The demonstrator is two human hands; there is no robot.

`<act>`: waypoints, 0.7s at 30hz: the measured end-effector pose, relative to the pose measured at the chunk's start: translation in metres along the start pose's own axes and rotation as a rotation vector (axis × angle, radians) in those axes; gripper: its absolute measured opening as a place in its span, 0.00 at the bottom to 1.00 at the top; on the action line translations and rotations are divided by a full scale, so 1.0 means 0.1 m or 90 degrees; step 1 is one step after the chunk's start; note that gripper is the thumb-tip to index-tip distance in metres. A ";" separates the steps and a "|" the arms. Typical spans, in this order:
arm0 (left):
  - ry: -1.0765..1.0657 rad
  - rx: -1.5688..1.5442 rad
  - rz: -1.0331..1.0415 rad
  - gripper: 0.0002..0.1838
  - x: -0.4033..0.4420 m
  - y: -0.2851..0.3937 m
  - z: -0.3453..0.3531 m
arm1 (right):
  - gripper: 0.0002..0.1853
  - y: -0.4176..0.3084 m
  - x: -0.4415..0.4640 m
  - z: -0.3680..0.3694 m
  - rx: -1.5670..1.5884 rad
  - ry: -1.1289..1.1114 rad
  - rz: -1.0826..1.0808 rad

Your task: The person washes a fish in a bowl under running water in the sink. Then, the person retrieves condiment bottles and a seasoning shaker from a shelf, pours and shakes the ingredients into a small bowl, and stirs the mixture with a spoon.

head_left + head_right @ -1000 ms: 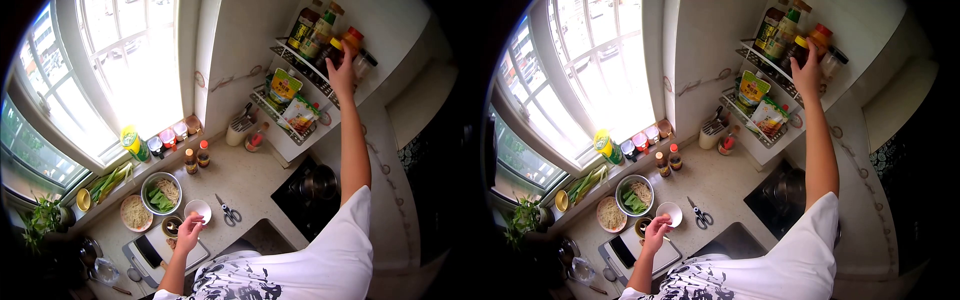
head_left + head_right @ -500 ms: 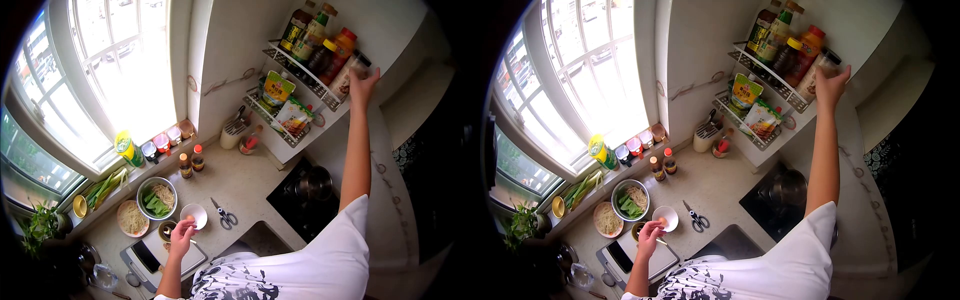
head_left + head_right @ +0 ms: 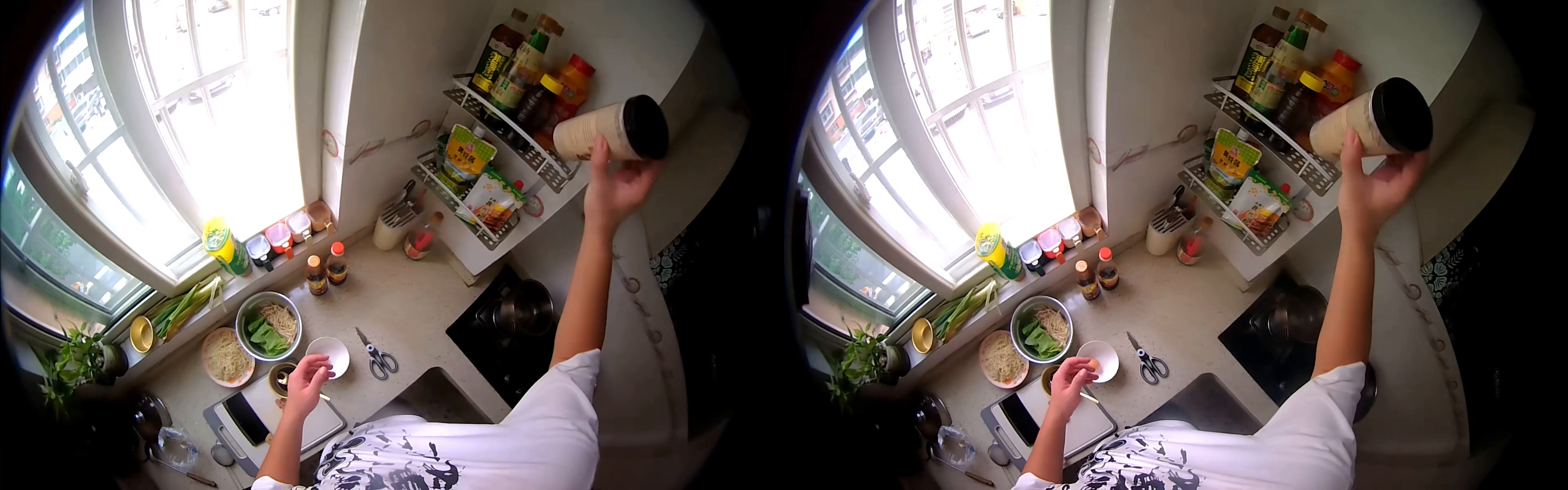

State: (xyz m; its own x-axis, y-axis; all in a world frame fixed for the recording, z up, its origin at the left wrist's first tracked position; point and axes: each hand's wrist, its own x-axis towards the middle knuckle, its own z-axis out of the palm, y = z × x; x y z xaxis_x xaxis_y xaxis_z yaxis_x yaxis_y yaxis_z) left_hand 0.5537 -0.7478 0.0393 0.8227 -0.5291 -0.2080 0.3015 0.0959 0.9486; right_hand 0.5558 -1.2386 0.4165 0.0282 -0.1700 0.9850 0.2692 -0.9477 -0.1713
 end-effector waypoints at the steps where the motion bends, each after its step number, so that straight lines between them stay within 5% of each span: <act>1: 0.000 -0.002 0.017 0.15 0.02 0.01 0.00 | 0.39 -0.27 -0.08 0.02 0.051 -0.019 0.024; 4: -0.002 0.025 0.075 0.25 0.01 0.19 0.04 | 0.47 -0.93 -0.58 0.05 0.192 -0.183 0.239; 7: 0.010 0.095 0.189 0.38 -0.02 0.57 0.10 | 0.56 -1.33 -1.51 0.34 0.477 -0.362 0.313; 8: 0.015 0.123 0.231 0.45 -0.05 0.67 0.09 | 0.55 -1.54 -1.62 0.43 0.374 -0.486 0.246; 13: -0.008 0.231 0.351 0.70 -0.12 1.02 -0.07 | 0.49 -2.46 -2.85 0.68 0.634 -0.592 0.538; 15: 0.008 0.192 0.328 0.69 -0.17 1.07 -0.13 | 0.47 -2.74 -3.06 0.68 0.715 -0.612 0.647; 21: 0.084 0.190 0.284 0.55 -0.43 0.93 -0.27 | 0.54 -2.82 -3.23 0.76 0.721 -0.751 0.485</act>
State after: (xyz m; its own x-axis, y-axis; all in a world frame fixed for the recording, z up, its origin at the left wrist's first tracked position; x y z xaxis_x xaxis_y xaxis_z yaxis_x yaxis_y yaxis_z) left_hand 0.5597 -0.6938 0.1304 0.8984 -0.3799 0.2201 -0.2245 0.0333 0.9739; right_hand 0.5439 -0.8963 0.1485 0.9085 0.3065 0.2841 0.3138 -0.0513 -0.9481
